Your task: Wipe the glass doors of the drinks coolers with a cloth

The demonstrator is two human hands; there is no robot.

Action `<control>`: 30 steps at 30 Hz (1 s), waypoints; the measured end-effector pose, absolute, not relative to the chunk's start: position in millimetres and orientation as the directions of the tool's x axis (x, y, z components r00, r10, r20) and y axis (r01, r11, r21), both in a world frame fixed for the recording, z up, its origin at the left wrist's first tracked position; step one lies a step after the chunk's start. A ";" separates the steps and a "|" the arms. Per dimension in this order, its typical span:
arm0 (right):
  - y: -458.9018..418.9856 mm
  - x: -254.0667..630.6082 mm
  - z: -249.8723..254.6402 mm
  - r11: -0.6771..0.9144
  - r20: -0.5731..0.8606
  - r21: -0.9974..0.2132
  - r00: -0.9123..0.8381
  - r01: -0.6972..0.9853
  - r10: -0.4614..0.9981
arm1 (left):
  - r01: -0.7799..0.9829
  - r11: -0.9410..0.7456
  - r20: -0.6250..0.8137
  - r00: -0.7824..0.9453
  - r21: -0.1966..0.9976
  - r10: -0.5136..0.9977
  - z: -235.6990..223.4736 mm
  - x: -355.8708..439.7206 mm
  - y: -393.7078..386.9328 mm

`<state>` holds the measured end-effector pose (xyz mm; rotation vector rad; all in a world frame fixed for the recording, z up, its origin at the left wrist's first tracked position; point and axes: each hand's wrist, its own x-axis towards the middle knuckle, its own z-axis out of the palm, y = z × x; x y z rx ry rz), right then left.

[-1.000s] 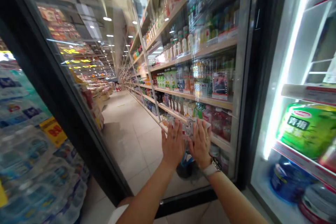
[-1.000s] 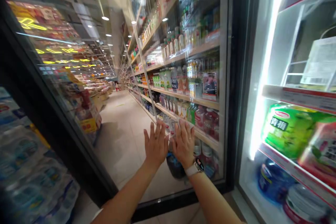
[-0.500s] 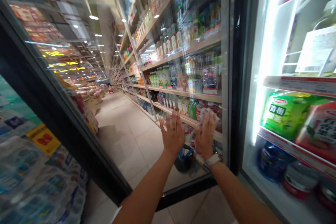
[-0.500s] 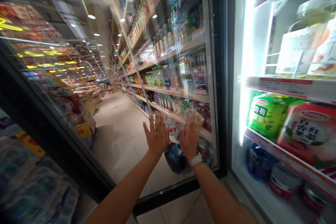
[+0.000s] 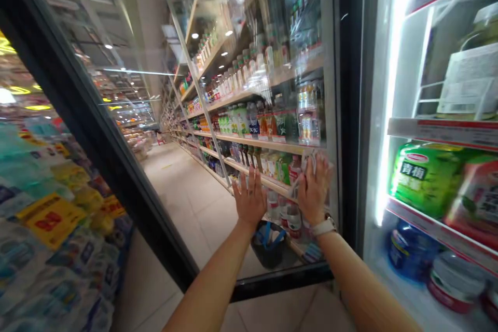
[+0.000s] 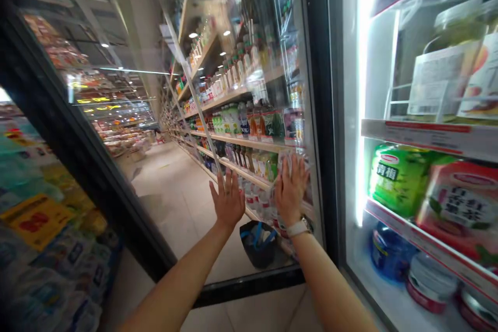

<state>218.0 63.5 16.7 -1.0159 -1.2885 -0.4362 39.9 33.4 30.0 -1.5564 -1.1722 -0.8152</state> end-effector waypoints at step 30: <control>54.8 175.8 -34.4 0.547 0.946 -0.114 -0.078 0.829 0.316 | 0.953 -0.075 0.921 0.304 -0.294 0.243 28.1 33.5 57.7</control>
